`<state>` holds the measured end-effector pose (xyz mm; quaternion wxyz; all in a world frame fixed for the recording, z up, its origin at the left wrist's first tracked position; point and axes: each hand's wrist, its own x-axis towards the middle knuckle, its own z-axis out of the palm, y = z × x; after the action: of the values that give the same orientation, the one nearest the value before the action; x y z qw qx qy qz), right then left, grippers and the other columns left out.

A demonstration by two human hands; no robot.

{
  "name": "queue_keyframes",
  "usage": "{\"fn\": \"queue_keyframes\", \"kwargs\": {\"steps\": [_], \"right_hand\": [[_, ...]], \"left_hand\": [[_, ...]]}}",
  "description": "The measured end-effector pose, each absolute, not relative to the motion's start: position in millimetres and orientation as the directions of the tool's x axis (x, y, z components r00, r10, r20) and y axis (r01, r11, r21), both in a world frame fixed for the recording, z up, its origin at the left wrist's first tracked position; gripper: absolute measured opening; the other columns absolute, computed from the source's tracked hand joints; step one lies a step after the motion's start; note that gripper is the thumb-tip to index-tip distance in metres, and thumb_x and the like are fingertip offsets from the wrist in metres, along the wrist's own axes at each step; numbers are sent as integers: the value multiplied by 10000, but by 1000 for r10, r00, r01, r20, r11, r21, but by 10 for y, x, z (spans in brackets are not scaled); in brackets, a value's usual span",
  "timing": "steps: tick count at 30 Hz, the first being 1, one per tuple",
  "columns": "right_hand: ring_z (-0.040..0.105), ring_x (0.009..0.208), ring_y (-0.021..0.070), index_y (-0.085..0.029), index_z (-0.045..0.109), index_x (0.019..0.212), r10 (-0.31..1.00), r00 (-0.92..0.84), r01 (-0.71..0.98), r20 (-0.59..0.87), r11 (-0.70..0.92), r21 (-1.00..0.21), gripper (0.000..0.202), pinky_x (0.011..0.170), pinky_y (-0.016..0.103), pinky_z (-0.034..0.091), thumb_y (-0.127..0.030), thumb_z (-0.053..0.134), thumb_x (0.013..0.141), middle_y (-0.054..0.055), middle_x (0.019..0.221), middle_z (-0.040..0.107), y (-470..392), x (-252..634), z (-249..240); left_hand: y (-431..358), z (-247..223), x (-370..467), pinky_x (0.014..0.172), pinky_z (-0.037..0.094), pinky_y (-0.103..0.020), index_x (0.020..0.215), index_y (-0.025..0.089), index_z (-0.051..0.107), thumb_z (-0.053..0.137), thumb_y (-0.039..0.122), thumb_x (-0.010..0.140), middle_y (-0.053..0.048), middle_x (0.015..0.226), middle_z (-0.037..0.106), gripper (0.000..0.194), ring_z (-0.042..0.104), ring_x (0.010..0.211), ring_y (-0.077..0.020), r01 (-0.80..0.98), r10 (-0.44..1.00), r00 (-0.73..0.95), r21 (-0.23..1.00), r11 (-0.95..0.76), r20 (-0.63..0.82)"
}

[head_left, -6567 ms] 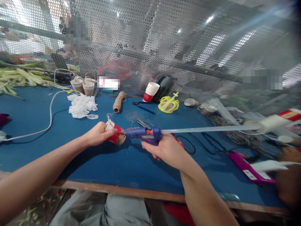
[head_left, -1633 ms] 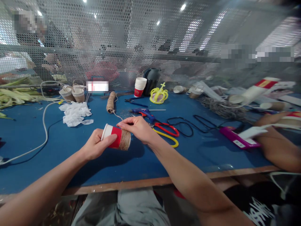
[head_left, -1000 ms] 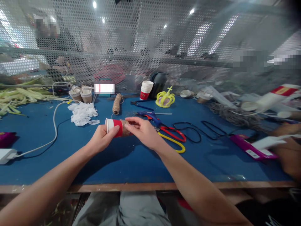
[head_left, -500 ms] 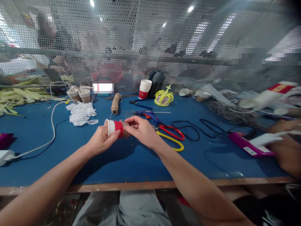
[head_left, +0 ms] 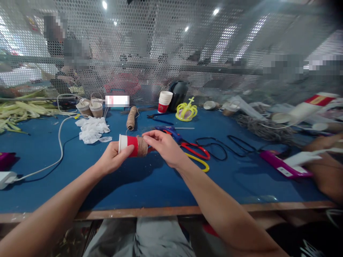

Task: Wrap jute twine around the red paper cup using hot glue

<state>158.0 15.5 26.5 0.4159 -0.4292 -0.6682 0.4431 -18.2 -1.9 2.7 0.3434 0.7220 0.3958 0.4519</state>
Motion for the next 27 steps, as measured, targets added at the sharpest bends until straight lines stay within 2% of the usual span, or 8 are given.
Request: {"fn": "queue_keyframes", "kwargs": {"steps": [4, 6, 9, 13, 17, 20, 24, 27], "right_hand": [[566, 755, 134, -137, 554, 953, 931, -338, 274, 135, 235, -933, 343, 664, 274, 483, -398, 562, 731, 79, 899, 611, 153, 1602, 306], [570, 739, 133, -133, 557, 949, 915, -391, 277, 100, 220, -935, 356, 661, 276, 481, -416, 556, 734, 76, 875, 617, 165, 1619, 313], [574, 738, 135, -135, 556, 957, 905, -408, 274, 121, 248, -929, 379, 686, 291, 476, -423, 582, 712, 64, 856, 621, 192, 1637, 301], [568, 798, 151, -156, 549, 978, 880, -391, 309, 268, 400, -863, 362, 719, 313, 471, -351, 628, 683, 66, 926, 604, 183, 1628, 299], [523, 912, 172, -186, 554, 986, 738, -462, 361, 492, 663, -655, 338, 756, 310, 450, -278, 643, 674, 70, 1006, 549, 140, 1614, 321], [513, 928, 171, -178, 557, 988, 700, -511, 379, 499, 704, -600, 296, 762, 306, 443, -283, 607, 716, 73, 989, 540, 146, 1618, 314], [512, 974, 154, -179, 572, 961, 705, -522, 353, 481, 691, -630, 200, 860, 324, 407, -282, 476, 820, 73, 1000, 550, 180, 1615, 279], [509, 997, 147, -167, 590, 953, 698, -546, 315, 463, 683, -659, 235, 907, 324, 383, -274, 404, 857, 81, 1020, 559, 175, 1590, 263]], "left_hand": [[-28, 46, -176, 435, 298, -190, 512, 116, 512, 481, 397, 758, 20, 468, 431, 374, 327, 456, -68, 136, 926, 224, 931, -340, 305], [-31, 66, -180, 443, 320, -190, 527, 111, 541, 506, 404, 744, 17, 471, 458, 367, 349, 457, -69, 127, 923, 241, 934, -335, 299], [-19, 107, -207, 496, 370, -199, 592, 103, 605, 548, 385, 726, 3, 520, 538, 318, 419, 492, -83, 111, 919, 286, 943, -315, 273], [29, 146, -251, 590, 418, -221, 759, 100, 651, 642, 336, 659, -36, 676, 645, 257, 530, 600, -118, -59, 941, 321, 994, -96, 110], [71, 122, -247, 575, 420, -219, 769, 93, 646, 705, 313, 586, -49, 684, 658, 292, 550, 578, -112, -263, 950, 311, 958, 113, -27], [72, 81, -216, 558, 416, -216, 768, 83, 649, 697, 303, 603, -44, 645, 654, 279, 547, 553, -109, -236, 964, 267, 969, 66, -1], [40, 45, -163, 666, 438, -256, 774, 84, 658, 661, 317, 644, -54, 697, 667, 267, 579, 658, -144, -109, 943, 323, 993, -47, 80], [16, 24, -126, 622, 424, -241, 707, 81, 645, 659, 322, 637, -33, 652, 640, 251, 539, 595, -118, -32, 951, 295, 996, -86, 92]]}}
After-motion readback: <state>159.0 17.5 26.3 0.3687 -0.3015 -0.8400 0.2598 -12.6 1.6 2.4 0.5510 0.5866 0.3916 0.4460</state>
